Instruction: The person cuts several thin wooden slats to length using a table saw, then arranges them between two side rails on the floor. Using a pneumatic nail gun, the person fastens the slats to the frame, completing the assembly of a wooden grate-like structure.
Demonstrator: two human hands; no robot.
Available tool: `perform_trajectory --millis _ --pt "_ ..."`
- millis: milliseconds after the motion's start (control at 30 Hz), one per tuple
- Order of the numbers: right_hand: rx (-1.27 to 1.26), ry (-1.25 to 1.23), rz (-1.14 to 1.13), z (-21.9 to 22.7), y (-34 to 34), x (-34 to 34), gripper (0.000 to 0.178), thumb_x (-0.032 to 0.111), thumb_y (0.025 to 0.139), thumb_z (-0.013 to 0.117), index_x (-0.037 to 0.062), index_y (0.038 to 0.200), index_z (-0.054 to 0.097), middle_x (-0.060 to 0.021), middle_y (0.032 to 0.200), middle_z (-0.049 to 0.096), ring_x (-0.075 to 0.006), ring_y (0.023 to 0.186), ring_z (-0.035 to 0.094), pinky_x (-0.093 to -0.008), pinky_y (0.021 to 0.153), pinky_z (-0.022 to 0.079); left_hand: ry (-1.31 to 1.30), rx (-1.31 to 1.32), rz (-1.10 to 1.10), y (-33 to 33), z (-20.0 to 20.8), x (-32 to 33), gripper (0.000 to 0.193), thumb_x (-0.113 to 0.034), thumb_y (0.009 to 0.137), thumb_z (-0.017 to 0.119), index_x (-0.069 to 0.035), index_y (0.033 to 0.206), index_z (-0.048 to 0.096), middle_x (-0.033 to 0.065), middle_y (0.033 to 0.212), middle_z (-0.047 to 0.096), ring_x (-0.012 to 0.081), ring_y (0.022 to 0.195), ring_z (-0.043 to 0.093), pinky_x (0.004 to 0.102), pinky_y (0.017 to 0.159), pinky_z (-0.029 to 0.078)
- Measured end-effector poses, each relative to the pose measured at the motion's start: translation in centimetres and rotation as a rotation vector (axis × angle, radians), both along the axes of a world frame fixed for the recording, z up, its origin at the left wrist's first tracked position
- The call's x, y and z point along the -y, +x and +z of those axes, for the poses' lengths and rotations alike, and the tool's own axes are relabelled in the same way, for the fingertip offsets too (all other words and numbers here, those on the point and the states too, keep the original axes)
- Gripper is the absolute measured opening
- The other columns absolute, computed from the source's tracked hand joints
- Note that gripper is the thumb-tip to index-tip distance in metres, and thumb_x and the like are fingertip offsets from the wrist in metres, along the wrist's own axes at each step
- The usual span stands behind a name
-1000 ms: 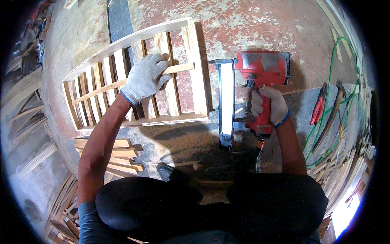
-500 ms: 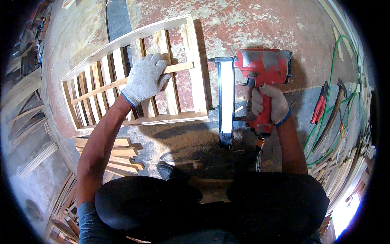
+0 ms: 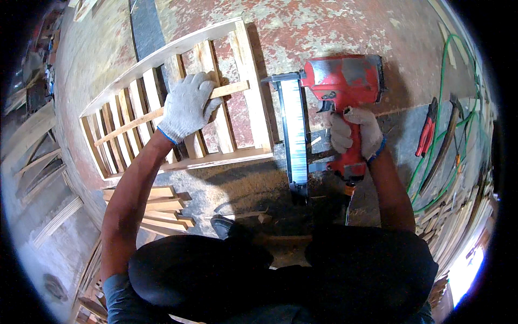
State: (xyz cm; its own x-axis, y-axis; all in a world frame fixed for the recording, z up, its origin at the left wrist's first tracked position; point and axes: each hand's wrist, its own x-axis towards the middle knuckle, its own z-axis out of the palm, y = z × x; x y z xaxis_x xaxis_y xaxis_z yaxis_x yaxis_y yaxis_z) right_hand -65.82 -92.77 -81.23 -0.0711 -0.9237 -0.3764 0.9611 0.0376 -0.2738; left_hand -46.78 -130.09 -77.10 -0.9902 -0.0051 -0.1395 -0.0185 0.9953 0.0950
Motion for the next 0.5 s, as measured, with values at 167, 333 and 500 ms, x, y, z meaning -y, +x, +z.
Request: perform_trajectory --millis 167,333,500 --pt "-0.004 0.021 0.032 0.0 -0.3 -0.1 0.033 0.036 0.092 0.063 0.0083 0.077 0.056 -0.0059 0.061 0.054 -0.0225 0.053 0.053 -0.0371 0.054 0.044 -0.005 -0.014 -0.023 0.1 -0.5 0.3 0.037 -0.029 0.090 0.072 -0.004 0.116 0.063 0.0162 0.118 0.063 0.0381 0.107 0.061 0.0480 0.092 0.052" --pt "0.022 0.020 0.073 -0.8 -0.3 -0.4 0.035 0.038 0.092 0.062 0.0083 0.076 0.056 -0.0066 0.061 0.054 -0.0238 0.055 0.055 -0.0392 0.058 0.045 0.006 -0.033 -0.025 0.3 -0.7 0.4 0.035 -0.027 0.090 0.072 -0.005 0.115 0.063 0.0161 0.117 0.063 0.0383 0.106 0.061 0.0480 0.092 0.052" --pt "0.040 0.012 0.085 -1.2 -0.5 -0.5 0.036 0.039 0.093 0.061 0.0082 0.075 0.055 -0.0069 0.061 0.054 -0.0238 0.054 0.054 -0.0401 0.057 0.046 0.022 -0.052 -0.038 0.0 -0.4 0.3 0.035 -0.027 0.090 0.072 -0.005 0.115 0.062 0.0164 0.116 0.063 0.0389 0.108 0.061 0.0489 0.092 0.052"
